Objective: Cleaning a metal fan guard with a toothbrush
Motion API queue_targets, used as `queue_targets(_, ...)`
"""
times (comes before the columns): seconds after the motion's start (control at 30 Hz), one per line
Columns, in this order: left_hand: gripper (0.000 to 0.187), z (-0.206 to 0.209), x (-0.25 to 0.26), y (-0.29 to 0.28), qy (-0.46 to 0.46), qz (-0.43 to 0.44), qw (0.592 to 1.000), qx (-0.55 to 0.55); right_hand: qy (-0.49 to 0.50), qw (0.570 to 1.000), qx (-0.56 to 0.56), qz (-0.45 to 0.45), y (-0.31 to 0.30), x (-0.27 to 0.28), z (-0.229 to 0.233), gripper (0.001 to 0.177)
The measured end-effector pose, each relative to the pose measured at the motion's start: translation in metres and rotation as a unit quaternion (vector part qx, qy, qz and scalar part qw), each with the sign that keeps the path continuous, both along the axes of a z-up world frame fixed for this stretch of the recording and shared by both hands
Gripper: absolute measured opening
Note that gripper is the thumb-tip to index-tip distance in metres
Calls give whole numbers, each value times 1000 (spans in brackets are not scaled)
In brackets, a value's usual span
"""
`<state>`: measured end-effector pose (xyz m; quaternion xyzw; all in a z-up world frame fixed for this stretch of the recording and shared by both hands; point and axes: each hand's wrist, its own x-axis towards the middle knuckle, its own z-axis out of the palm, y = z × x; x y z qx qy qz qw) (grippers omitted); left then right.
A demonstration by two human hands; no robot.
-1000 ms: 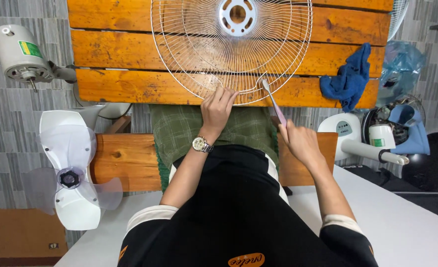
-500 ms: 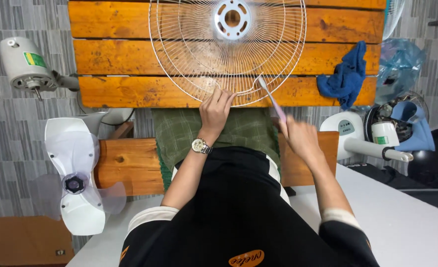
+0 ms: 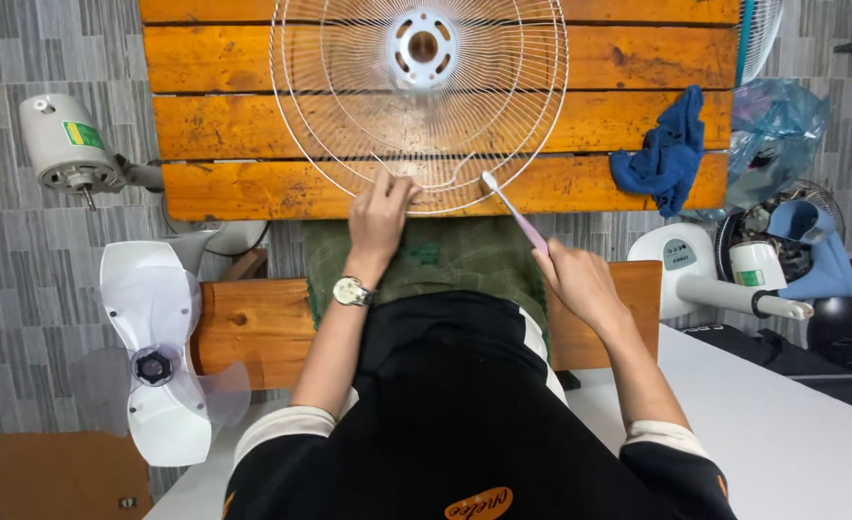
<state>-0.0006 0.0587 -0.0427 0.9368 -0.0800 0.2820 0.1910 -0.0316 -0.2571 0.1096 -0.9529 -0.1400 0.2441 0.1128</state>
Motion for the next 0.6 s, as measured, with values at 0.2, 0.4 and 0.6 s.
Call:
queue_targets(0.2,16,37,-4,46,34,27,999,-2,-117,984,126,-49,9,23,-17,28)
queue_targets(0.4,17,18,1,5,35,-5,999,-24,-120,967,221,-42,72,44,13,53)
queue_targets(0.6,20,34,10,-12,11,4,998,-65,-161,970,184,-1,92,71,-12,48)
